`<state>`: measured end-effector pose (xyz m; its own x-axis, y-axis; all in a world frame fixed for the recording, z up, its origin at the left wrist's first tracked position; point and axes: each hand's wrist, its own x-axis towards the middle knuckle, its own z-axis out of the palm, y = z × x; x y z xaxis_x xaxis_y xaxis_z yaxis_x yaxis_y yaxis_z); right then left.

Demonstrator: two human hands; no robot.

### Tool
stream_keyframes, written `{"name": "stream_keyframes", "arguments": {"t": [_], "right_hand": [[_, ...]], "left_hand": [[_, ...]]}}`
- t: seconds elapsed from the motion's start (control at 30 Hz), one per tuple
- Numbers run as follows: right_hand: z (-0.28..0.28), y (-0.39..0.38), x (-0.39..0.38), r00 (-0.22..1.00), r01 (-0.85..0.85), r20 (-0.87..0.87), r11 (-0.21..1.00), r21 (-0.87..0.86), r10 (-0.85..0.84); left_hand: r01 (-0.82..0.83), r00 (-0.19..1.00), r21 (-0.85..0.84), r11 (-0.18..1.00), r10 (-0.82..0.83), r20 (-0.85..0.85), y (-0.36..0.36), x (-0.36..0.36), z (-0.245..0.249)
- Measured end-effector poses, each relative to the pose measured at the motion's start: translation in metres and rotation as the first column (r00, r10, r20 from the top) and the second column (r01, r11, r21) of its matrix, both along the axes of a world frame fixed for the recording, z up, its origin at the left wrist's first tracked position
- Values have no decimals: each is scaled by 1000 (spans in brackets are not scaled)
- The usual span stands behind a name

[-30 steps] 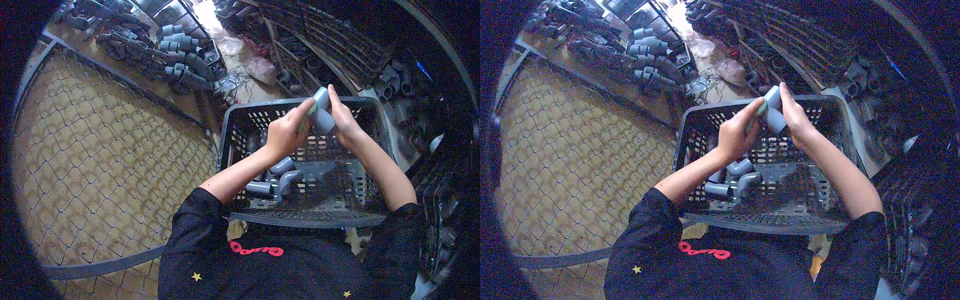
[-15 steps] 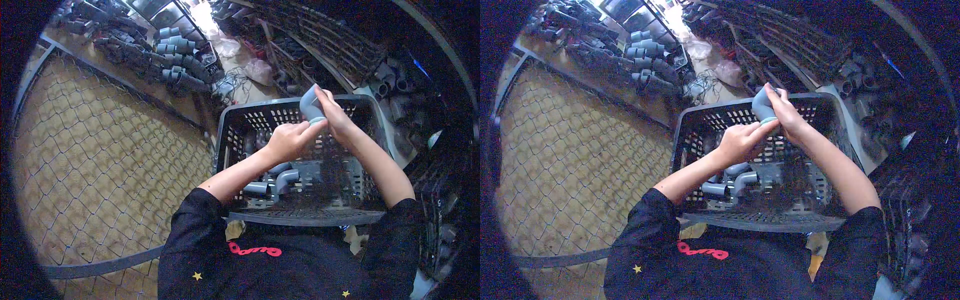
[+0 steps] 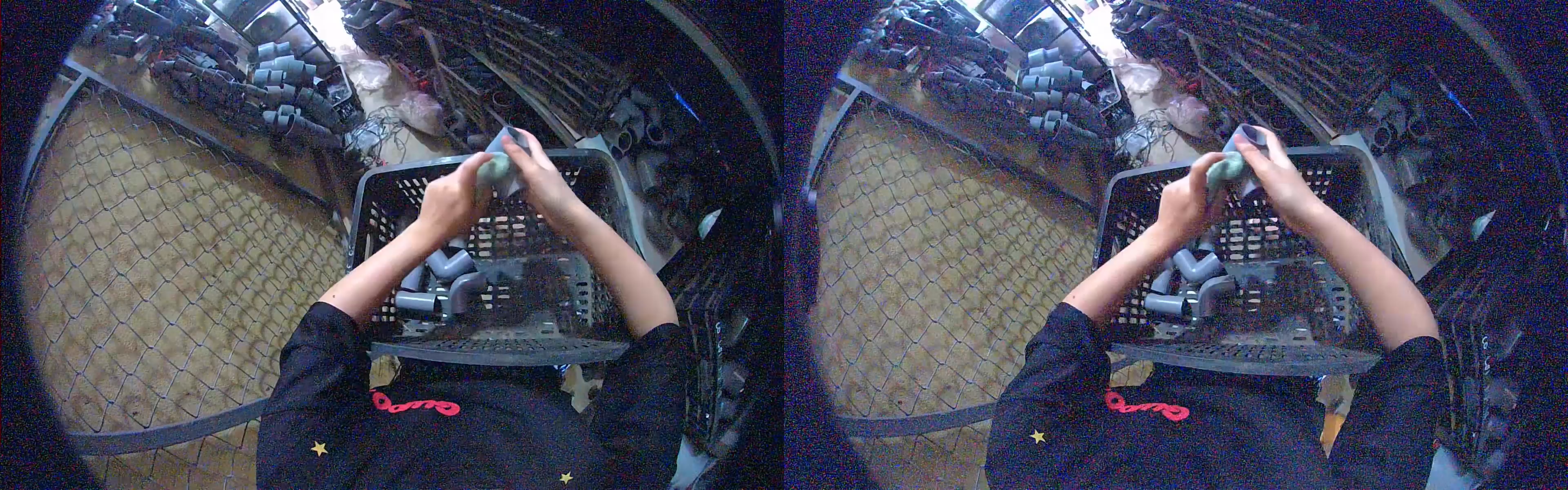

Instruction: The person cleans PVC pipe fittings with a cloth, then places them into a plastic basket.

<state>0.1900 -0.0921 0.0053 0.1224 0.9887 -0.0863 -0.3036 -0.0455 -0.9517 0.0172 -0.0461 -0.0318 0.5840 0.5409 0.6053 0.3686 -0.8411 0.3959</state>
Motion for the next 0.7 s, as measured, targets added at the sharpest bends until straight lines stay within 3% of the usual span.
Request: {"name": "stream_keyframes", "arguments": {"t": [0.13,0.27,0.37,0.4,0.53,0.63,0.7], "right_hand": [[2,-1,10,999,-10,52,1000,-27,11],[-17,6,14,988,-6,157,999,39,0],[1,-2,11,971,23,239,999,-40,-13],[1,0,12,962,61,268,998,-24,-52],[-6,3,11,945,25,321,990,142,-70],[-8,2,9,884,36,454,985,169,-110],[0,1,9,903,52,419,993,110,-94]], "left_hand": [[134,990,-27,991,-134,-31,-2,-4,3],[263,921,95,960,-221,-319,-9,-3,13],[198,973,64,978,-189,-129,7,-7,19],[131,970,17,991,-124,-207,6,-9,24],[226,973,-42,973,-227,-27,-8,-6,20],[258,960,-59,964,-263,-101,-18,-8,28],[214,976,-56,975,-216,-34,-11,-7,22]]}}
